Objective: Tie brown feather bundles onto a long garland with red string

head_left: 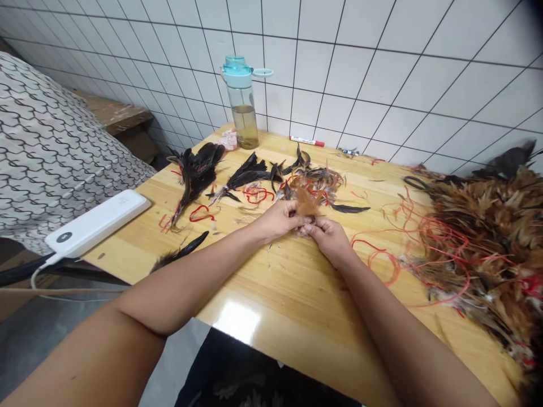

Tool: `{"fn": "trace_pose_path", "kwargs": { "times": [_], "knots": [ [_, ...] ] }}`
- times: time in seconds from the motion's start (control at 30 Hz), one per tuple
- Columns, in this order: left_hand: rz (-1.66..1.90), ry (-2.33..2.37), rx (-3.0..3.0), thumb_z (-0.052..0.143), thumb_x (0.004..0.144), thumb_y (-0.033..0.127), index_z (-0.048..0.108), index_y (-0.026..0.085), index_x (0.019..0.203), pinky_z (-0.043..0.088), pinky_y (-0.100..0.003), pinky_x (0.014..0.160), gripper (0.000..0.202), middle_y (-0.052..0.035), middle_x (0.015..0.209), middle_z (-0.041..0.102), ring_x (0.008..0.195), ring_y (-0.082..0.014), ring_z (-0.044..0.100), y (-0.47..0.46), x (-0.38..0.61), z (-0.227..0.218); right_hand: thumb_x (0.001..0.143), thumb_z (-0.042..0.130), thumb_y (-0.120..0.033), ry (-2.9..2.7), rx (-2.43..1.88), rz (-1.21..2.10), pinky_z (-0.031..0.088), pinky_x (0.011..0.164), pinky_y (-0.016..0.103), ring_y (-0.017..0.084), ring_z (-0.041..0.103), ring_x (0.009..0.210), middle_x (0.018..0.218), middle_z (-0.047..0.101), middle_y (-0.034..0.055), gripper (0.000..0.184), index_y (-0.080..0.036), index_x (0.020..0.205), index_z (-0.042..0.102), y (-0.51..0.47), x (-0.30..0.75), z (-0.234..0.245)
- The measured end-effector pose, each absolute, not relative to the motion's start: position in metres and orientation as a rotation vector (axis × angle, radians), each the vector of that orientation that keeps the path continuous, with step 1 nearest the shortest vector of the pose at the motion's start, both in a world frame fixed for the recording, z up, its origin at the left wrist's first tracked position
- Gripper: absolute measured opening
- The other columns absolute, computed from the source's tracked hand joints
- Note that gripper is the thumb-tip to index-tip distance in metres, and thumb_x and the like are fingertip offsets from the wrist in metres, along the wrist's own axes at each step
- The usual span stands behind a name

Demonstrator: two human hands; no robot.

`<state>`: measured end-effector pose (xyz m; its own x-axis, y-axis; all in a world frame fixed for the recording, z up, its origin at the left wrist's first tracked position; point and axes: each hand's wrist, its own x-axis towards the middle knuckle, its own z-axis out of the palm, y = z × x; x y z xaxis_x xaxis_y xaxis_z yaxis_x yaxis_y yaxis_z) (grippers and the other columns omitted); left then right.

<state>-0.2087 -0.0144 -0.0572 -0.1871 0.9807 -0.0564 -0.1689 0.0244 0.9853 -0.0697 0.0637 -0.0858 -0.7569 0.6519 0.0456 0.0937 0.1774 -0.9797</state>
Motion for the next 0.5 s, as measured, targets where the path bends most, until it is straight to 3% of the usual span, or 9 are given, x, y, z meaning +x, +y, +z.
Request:
{"fn": "trace_pose_path", "kwargs": {
  "times": [0.13,0.27,0.5],
  "knots": [
    [1.391,1.29,1.06,0.074,0.067,0.023,0.07,0.011,0.092,0.047,-0.03,0.082,0.028,-0.0059,0.089,0.071,0.083,-0.0167,0.063,-0.0137,-0.2107,-0.0562,0.07,0.064,-0.043,-1.975,-0.708,1.632,0.04,0.064,0.027,0.013,0.05,0.065,0.065,0.058,-0.0012,0.024,-0.018,0.068,0.063,0.0628,-0.0687,-0.0839],
    [1.359,1.388,1.158,0.07,0.07,0.022,0.07,0.011,0.093,0.047,-0.03,0.083,0.025,-0.0056,0.092,0.072,0.085,-0.0174,0.063,-0.0136,-0.2116,-0.0569,0.069,0.066,-0.043,-1.968,-0.711,1.658,0.04,0.066,0.027,0.013,0.05,0.066,0.067,0.059,-0.0011,0.025,-0.018,0.07,0.064,0.0634,-0.0686,-0.0854],
    [1.405,1.381,1.117,0.072,0.07,0.033,0.062,0.012,0.087,0.044,-0.025,0.068,0.029,-0.0026,0.078,0.065,0.069,-0.0118,0.057,-0.0144,-0.2152,-0.0569,0.065,0.073,-0.044,-1.756,-0.719,1.754,0.042,0.07,0.029,0.014,0.053,0.069,0.067,0.061,-0.0002,0.027,-0.019,0.066,0.064,0.0639,-0.0704,-0.0891]
  ]
}}
